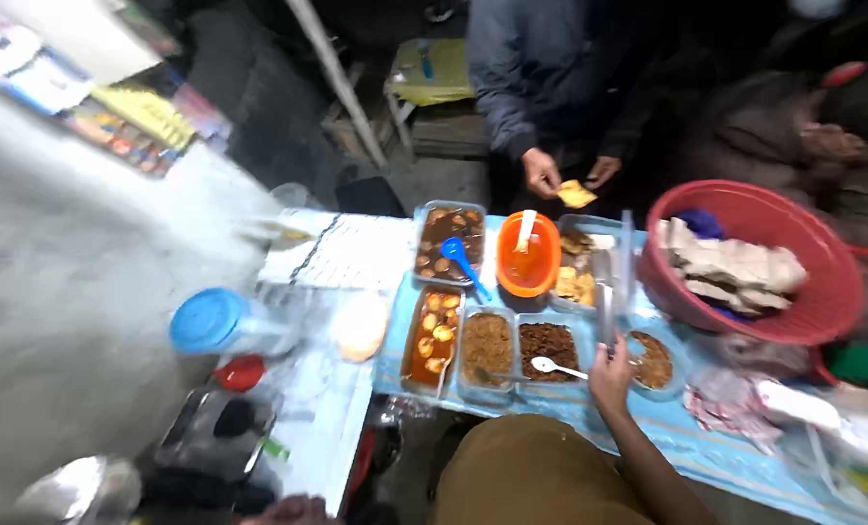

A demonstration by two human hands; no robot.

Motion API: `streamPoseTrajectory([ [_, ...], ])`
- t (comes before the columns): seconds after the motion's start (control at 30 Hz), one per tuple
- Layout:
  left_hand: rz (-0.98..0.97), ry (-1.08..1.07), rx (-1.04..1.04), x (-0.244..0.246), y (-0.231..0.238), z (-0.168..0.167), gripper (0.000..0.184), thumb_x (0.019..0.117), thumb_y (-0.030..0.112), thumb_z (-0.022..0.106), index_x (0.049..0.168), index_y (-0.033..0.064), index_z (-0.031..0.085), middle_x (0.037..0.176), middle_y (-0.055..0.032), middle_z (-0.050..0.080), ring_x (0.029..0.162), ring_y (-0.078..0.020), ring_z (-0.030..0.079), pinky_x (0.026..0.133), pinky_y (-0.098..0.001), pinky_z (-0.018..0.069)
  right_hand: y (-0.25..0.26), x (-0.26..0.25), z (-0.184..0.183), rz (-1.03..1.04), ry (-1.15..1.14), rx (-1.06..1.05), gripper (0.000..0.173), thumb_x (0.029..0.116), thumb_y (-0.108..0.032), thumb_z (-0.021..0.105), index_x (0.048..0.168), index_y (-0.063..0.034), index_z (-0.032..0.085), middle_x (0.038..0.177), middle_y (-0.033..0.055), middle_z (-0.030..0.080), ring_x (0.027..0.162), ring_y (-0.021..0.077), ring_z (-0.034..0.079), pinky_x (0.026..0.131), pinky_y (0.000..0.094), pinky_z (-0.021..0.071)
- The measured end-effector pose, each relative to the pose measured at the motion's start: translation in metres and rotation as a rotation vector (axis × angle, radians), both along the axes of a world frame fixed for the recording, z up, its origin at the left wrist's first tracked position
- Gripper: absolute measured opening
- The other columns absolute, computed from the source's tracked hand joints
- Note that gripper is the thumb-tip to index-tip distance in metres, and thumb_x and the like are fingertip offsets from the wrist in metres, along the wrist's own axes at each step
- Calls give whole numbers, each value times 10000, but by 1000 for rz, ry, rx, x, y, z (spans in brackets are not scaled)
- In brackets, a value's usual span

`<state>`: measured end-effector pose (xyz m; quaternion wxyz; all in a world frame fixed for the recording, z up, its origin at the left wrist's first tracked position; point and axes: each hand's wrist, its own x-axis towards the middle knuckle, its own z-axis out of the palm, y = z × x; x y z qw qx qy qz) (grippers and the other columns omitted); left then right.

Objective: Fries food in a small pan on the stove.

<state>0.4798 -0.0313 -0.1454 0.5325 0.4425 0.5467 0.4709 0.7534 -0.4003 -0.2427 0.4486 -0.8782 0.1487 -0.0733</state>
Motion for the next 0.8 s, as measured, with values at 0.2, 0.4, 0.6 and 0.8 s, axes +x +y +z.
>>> streamPoseTrajectory([
  [0.2,255,13,-39,-59,34,14,525,1122,466,199,825,150,495,534,85,433,411,-43,396,400,-211,366,9,-25,9,366,-195,-18,505,1043,-214,603,1389,142,514,1235,319,648,1098,272,680,1000,344,532],
  [0.4,401,138,-47,-151,66,8,449,1127,398,327,842,103,510,541,48,395,407,-77,371,394,-233,350,65,-31,12,841,-330,-15,466,1038,-204,595,1322,163,556,1118,314,680,970,224,714,920,322,572],
  [0.6,446,45,-81,-193,69,-3,459,1130,385,323,817,102,505,520,42,378,392,-84,347,379,-234,324,183,-59,44,1328,-359,-7,463,1028,-330,572,1264,58,663,961,217,732,769,278,715,709,489,601],
  [0.8,428,175,-159,-228,82,0,470,1125,390,346,924,40,586,561,19,429,414,-93,381,394,-244,351,317,-138,67,1695,-212,10,423,1043,-417,562,1260,-79,693,915,101,741,754,235,712,688,488,602],
])
